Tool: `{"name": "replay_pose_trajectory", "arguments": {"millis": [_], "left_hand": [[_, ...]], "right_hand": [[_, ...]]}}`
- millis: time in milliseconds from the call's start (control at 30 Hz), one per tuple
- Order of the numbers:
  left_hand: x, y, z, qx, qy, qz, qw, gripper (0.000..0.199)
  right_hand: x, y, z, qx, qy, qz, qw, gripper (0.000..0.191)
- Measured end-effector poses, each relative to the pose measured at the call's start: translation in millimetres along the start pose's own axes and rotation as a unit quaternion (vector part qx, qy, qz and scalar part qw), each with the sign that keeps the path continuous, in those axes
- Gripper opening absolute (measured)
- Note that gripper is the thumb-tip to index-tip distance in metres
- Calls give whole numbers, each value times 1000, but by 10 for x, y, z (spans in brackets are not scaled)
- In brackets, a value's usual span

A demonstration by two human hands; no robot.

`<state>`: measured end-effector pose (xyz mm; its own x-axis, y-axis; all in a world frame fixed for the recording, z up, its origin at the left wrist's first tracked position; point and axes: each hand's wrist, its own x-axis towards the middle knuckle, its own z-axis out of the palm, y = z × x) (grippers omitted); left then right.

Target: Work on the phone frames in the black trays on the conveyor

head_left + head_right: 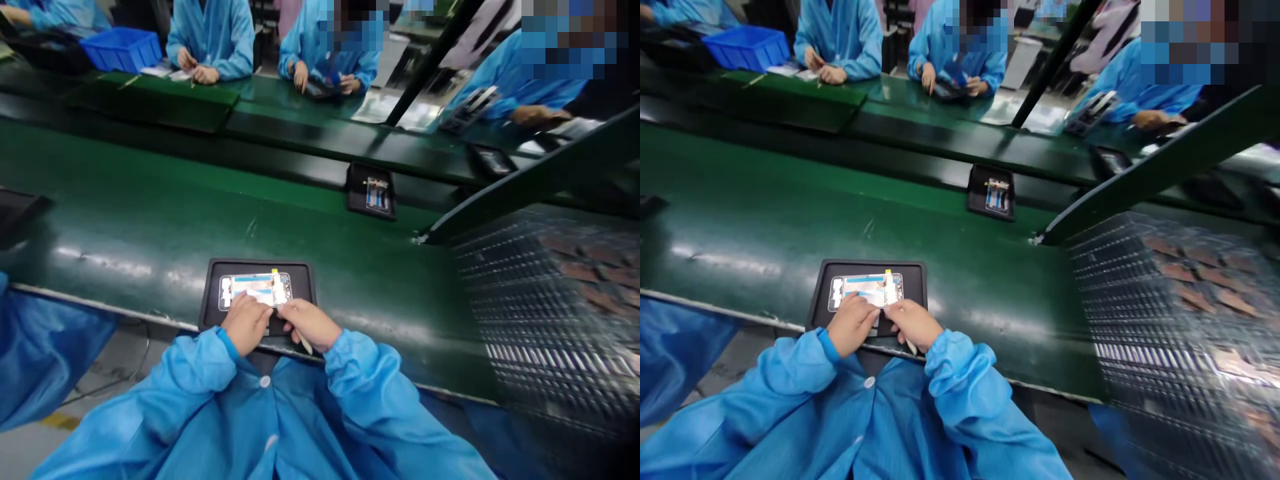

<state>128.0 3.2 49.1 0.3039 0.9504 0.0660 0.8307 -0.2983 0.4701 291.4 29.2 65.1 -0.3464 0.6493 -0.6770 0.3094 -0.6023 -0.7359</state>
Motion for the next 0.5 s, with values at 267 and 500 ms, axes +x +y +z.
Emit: {"name": "replay_pose_trajectory", "arguments": {"millis": [267, 500], "left_hand": [[17, 85, 54, 101, 29, 15, 994, 26], [76, 110, 66, 134, 34, 29, 990, 24]], "right_hand": [[39, -31, -55, 306, 150, -16, 940, 30], [131, 34, -33, 103, 329, -166, 924, 44]]}}
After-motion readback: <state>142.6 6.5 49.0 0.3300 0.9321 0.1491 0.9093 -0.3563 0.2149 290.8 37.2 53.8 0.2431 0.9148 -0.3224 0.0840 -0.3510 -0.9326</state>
